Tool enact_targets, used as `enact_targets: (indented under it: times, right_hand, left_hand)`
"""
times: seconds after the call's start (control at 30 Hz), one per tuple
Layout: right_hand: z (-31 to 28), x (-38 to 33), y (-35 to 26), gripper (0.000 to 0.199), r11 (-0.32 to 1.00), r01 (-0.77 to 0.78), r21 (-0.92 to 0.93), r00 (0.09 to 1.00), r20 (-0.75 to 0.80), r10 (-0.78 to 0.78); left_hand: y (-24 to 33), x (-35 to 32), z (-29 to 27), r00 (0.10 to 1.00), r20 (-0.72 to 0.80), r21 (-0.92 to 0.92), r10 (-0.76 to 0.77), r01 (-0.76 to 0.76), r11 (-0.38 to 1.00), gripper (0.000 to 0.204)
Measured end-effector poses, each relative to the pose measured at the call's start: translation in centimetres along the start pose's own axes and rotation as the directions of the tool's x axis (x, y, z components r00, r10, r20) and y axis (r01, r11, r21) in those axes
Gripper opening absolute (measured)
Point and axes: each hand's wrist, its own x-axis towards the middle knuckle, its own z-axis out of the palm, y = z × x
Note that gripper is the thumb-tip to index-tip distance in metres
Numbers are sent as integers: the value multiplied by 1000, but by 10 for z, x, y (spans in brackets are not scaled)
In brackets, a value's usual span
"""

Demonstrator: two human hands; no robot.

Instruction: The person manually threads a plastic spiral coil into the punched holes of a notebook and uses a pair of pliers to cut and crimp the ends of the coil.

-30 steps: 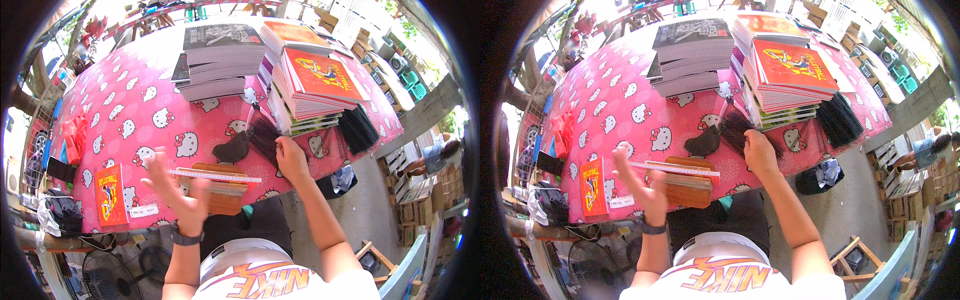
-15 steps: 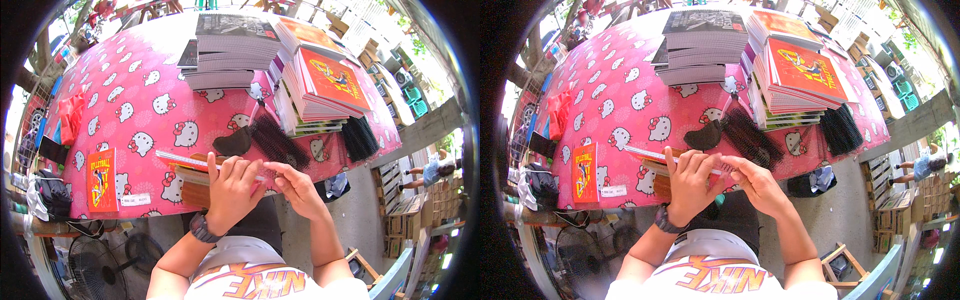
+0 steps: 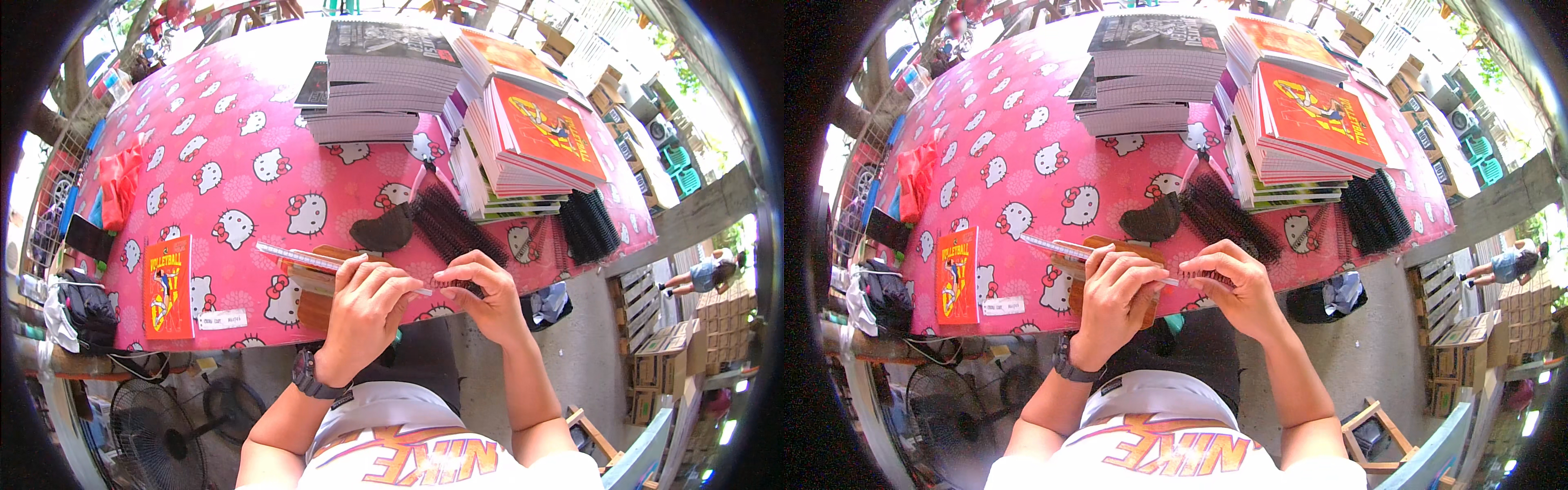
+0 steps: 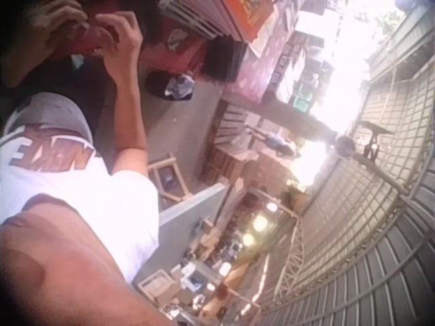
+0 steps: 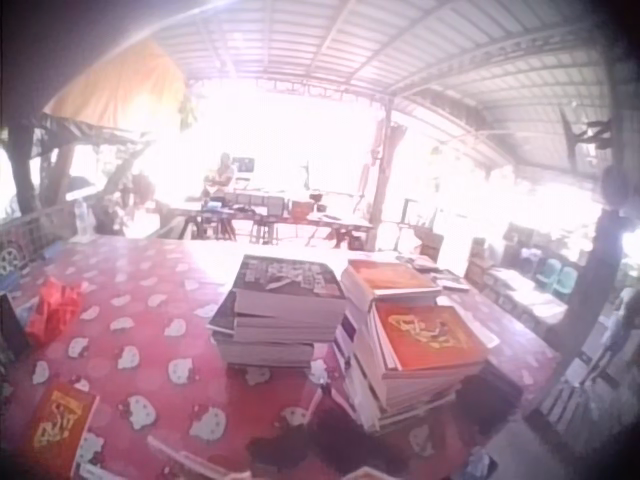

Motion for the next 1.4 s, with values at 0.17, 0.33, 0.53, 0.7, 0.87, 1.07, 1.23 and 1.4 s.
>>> enact_targets:
  times: [0.17, 0.33, 0.53, 0.7, 0.87, 1.07, 1.23, 1.4]
  right_hand:
    - [5, 1, -3, 21, 999, 4, 53, 1000, -12, -3]
    - [1, 2, -1, 24, 996, 25, 87, 994, 108, -34]
    - [-5, -6, -10, 39, 988, -155, 15, 954, 261, 146]
    - [0, 4, -21, 33, 992, -118, -47, 984, 131, 123]
    - [-7, 46, 47, 41, 936, -353, -6, 913, 218, 346]
    - [48, 83, 131, 52, 908, 101, -407, 994, -1, -112]
    - [33, 84, 115, 45, 907, 158, -389, 978, -63, -197]
    - [4, 55, 84, 39, 881, -162, -445, 967, -249, 52]
  left_hand:
    - [1, -1, 0, 1000, -12, 7, 6, -5, 1000, 14]
    - [-1, -3, -1, 999, 16, -8, 32, -32, 999, 16]
    - [3, 0, -3, 999, 35, 2, -2, 2, 1000, 13]
    - [6, 5, -7, 986, 167, 47, -4, -4, 999, 16]
    - [7, 4, -3, 988, 152, 113, 19, -36, 993, 17]
    - [5, 10, 0, 998, 51, 115, 38, -43, 992, 9]
    - [12, 11, 4, 998, -10, 61, -62, 63, 996, 8]
    - [7, 10, -8, 997, 38, -101, -74, 78, 992, 27]
